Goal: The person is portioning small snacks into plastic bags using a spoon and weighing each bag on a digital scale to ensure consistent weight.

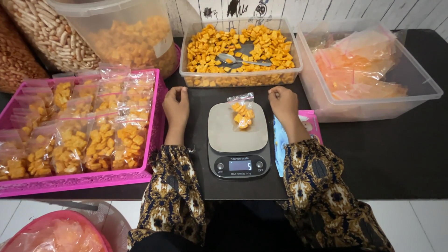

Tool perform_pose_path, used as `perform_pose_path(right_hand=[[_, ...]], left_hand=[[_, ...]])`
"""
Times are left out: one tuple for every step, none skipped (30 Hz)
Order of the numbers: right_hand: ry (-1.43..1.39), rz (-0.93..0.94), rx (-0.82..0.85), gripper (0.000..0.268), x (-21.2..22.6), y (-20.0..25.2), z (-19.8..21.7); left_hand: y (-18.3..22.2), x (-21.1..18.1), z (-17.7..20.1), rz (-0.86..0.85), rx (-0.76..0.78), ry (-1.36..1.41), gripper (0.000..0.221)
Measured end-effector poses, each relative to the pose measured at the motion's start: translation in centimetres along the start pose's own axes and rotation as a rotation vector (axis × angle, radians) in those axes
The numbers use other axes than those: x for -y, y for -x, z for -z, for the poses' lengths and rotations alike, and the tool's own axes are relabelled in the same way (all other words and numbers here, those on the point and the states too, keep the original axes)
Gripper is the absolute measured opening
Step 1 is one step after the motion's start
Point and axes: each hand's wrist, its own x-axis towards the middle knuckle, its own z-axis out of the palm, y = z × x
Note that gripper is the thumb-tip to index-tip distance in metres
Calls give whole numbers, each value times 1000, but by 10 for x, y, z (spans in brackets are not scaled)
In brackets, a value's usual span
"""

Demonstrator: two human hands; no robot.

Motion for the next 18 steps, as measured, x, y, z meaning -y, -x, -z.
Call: perform_pose_path(right_hand=[[-1,-1,0,18,3,1,1],[-8,-4,3,20,6,3,2],[-16,-6,6,22,9,4,3],[-16,-8,4,22,13,5,6],[-100,-1,43,23,16,6,9],[-185,6,83,23,20,7,12],[-186,6,83,23,28,10,15],[-231,30,128,26,36,13,17],[-276,53,174,28,45,17,18],[-278,54,177,28,47,18,16],[-300,97,218,23,48,19,14],[-322,140,258,19,50,20,12],[-323,141,260,19,45,18,7],[-415,237,258,13,40,16,1],[-507,333,254,8,35,13,-5],[-508,336,258,8,44,14,0],[-527,278,250,6,52,15,5],[-546,217,243,7,60,16,10]], left_hand=[[0,0,0,0,1,-1,9],[0,0,-1,-10,3,-13,9],[1,0,-1,-19,5,-24,9],[1,0,-2,-20,6,-24,9],[1,0,-3,-27,18,-19,9],[1,0,-3,-34,29,-16,10],[2,-2,-4,-35,29,-16,10],[2,-3,-4,-68,36,-31,9],[3,-5,-4,-101,43,-46,9],[4,-11,-2,-100,41,-49,9],[5,-17,-1,-135,47,-56,9],[6,-23,0,-170,53,-62,10],[7,-32,0,-169,52,-64,10],[8,-42,1,-178,59,-23,11],[8,-51,1,-186,66,17,12],[10,-62,1,-185,62,15,12],[11,-73,1,-149,146,125,16],[13,-84,1,-113,232,235,20]])
